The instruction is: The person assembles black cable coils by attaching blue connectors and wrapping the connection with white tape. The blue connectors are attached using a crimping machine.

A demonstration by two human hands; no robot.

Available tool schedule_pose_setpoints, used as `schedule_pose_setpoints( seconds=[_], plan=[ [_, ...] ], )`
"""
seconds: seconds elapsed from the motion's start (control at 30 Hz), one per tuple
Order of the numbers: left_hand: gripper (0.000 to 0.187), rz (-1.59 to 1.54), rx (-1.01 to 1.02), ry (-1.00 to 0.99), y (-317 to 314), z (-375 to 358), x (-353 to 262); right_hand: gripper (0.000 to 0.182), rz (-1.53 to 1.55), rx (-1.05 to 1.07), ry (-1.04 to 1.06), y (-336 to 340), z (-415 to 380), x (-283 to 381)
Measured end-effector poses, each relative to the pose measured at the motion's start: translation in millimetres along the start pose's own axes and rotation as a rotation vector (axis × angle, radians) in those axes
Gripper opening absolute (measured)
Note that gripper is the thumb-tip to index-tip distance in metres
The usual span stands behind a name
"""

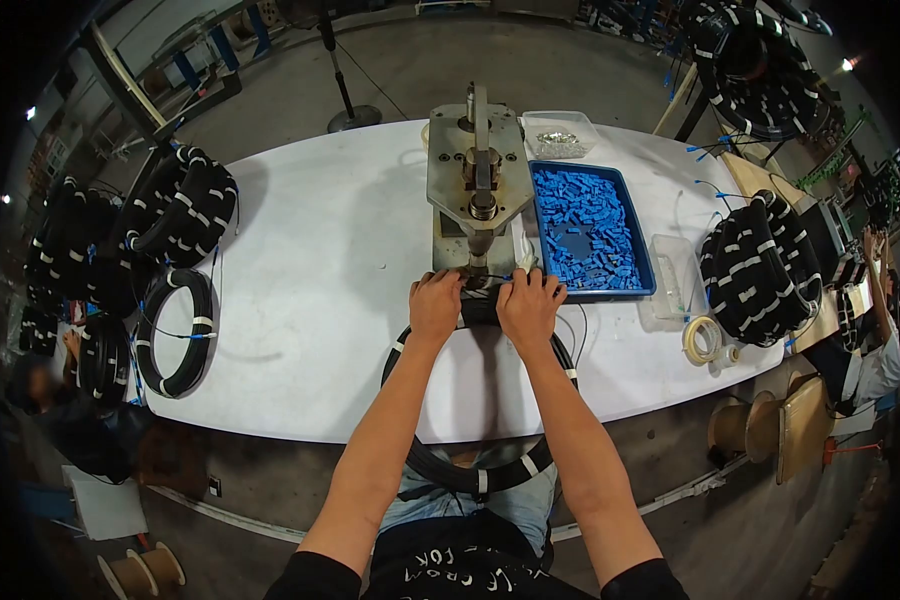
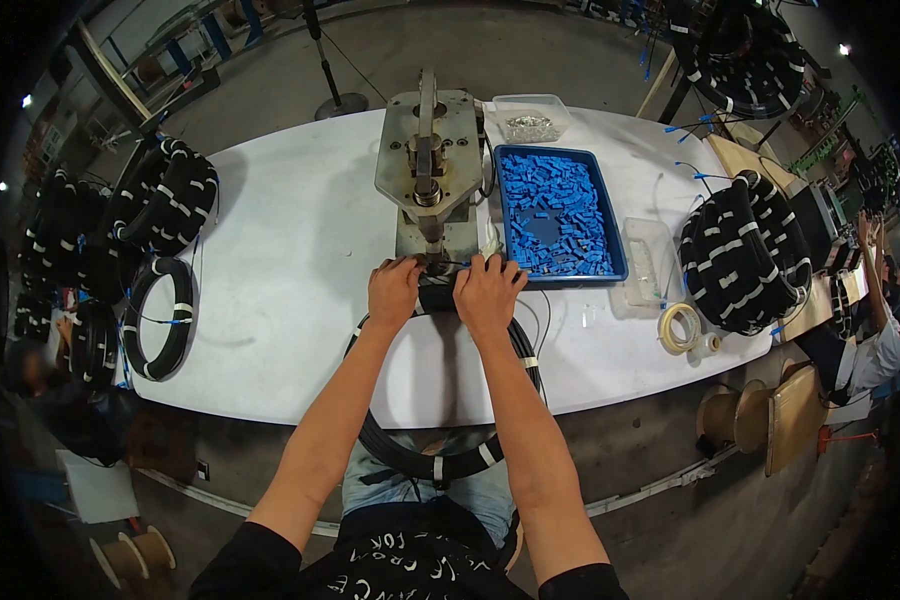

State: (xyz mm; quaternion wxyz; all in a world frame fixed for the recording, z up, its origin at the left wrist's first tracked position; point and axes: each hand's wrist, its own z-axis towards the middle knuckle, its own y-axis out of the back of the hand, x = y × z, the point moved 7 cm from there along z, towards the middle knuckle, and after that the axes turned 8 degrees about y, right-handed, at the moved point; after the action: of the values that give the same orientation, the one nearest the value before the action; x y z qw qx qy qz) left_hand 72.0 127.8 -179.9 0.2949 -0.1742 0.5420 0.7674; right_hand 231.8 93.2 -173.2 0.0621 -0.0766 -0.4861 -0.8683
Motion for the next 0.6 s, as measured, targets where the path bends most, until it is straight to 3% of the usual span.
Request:
schedule_pose_setpoints(
  seconds=[0.6],
  plan=[
    [0.01, 0.114, -0.01, -0.033, -4.6, -1.2, -3.5, 0.019, -0.009, -0.031, 0.013, 1.5, -0.2, 0.4]
  ],
)
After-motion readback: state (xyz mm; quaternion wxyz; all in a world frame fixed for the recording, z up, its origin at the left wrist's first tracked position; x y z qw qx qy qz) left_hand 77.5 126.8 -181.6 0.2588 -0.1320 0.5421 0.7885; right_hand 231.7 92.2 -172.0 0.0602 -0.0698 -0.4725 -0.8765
